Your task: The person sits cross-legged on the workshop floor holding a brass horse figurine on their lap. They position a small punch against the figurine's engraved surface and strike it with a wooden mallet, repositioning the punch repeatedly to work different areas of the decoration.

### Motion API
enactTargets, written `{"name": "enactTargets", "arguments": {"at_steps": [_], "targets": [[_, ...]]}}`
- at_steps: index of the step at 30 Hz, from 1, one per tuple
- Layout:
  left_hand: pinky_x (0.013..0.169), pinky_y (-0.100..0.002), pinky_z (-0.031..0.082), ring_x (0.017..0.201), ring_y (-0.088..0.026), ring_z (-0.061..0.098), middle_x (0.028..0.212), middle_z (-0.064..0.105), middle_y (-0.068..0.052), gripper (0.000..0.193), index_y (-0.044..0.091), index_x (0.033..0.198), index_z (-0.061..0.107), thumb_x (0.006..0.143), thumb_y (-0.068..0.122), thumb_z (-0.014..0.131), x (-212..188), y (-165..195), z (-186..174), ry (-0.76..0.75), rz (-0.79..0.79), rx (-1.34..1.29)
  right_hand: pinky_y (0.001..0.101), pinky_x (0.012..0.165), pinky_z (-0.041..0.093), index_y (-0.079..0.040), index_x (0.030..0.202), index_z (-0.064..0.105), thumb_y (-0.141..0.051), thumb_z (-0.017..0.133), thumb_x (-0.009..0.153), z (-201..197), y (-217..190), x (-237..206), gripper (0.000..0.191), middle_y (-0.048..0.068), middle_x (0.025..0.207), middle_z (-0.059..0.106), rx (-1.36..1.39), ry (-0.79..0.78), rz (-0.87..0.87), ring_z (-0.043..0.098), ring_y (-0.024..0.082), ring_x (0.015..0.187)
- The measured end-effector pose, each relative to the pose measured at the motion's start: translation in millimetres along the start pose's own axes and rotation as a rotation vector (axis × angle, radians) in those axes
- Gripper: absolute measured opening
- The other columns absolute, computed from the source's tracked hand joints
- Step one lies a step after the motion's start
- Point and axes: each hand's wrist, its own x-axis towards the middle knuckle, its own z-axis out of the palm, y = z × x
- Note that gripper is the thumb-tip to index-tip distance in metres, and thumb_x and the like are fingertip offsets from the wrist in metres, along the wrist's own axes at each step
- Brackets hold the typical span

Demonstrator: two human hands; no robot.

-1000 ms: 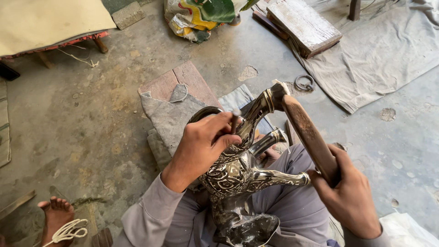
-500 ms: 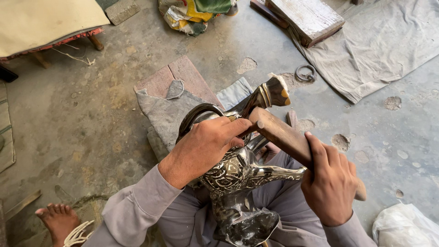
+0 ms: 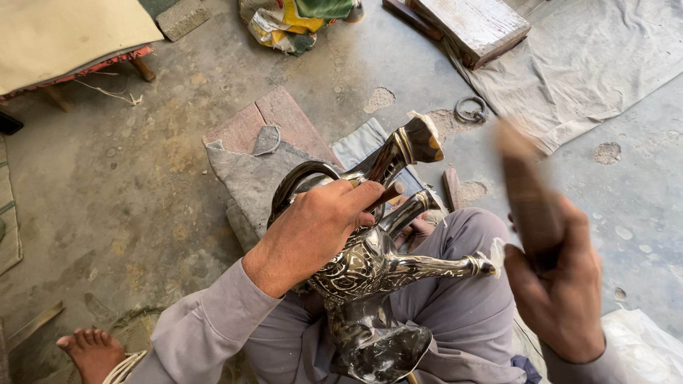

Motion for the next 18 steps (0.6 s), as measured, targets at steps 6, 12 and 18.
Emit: {"name": "enactTargets", "arguments": {"at_steps": [6,12,18], "targets": [[0.066,-0.049,0.054,0.087,-0.039,0.069,0.089,0.067,-0.015,0.030,0.009,0.115,0.061,0.088,0.004,0.073,1.2,-0.6,0.0,-0.015,-0.004,0.018,0.0423,0.085,0.052,-0.010,0.141,0.052,0.003,0.068,0.078,2.4,8.2,-4.7,0.067,0.021,0.109,0.068,-0.253,-0.006,-0.060,0.070,0.034,0.097],[0.066,-0.048,0.054,0.085,-0.037,0.070,0.087,0.067,-0.015,0.031,0.009,0.116,0.062,0.087,0.003,0.071,5.1,2.1,-1.4,-0.042,-0.012,0.009,0.0470,0.088,0.051,-0.011,0.143,0.051,0.006,0.066,0.075,3.0,7.5,0.7,0.072,0.023,0.112,0.067,-0.399,0.023,-0.153,0.067,0.038,0.100],[0.066,-0.047,0.055,0.086,-0.036,0.071,0.088,0.067,-0.015,0.032,0.009,0.118,0.062,0.087,0.003,0.071,6.5,1.1,-3.1,-0.053,-0.011,0.005,0.0447,0.087,0.052,-0.014,0.140,0.050,0.002,0.067,0.077,4.7,1.0,3.0,0.068,0.015,0.114,0.068,-0.309,0.016,-0.146,0.068,0.032,0.101]]}}
